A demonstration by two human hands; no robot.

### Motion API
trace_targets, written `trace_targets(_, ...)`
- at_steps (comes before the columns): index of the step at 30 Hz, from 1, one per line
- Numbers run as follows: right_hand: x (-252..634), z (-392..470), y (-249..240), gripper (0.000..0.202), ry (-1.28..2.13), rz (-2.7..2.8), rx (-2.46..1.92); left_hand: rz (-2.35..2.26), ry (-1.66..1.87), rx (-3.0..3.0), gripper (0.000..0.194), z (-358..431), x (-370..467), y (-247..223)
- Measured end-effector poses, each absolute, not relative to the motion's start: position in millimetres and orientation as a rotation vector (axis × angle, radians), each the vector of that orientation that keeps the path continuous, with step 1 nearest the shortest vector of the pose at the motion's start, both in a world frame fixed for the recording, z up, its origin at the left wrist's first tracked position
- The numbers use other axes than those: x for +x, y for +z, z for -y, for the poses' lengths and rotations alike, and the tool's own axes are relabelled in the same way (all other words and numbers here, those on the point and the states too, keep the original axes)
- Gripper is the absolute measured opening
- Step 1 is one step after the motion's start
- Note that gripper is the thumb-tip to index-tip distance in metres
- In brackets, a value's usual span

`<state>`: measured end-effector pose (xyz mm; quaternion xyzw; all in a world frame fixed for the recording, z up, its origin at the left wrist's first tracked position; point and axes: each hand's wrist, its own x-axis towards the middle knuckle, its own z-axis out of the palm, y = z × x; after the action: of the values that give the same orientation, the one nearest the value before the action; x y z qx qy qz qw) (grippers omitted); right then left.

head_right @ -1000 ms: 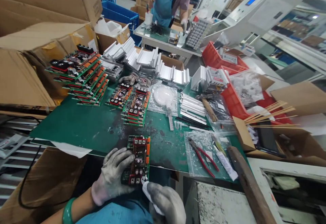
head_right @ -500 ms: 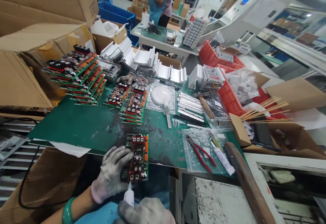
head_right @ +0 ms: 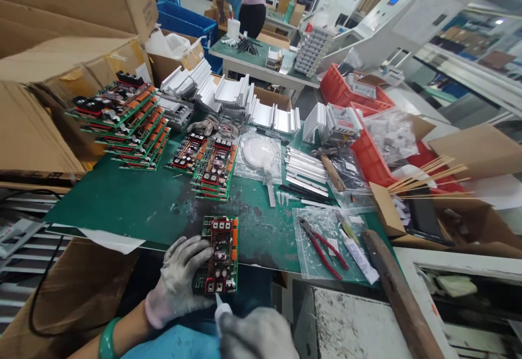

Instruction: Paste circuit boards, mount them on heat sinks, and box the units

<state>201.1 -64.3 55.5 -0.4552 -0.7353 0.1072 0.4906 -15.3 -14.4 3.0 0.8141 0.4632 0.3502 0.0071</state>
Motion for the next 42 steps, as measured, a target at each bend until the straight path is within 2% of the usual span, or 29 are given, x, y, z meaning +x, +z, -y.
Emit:
trace_targets(3,205,53,43,0.021,0.251,1.241,-1.273,-1.482,1.167,2.465,0.062,15,-14,3)
trace_targets(8,202,2,36,0.039,0.572,0.853,-1.534,-1.461,1.199,2.464,0.053,14,-15,2)
trace_targets(16,197,-31,32,0.045,0.658,0.898,-1.595,-1.465,1.276,2.473,0.039,11,-14,4)
trace_targets(36,205,-20,18,0.037,0.704,0.961,-1.542,-1.445,1.173,2.558,0.048,9,-18,4)
trace_targets(42,207,-21,21,0.039,0.695,0.917,-1.605,-1.447,1.227,2.507,0.041,9,-15,6)
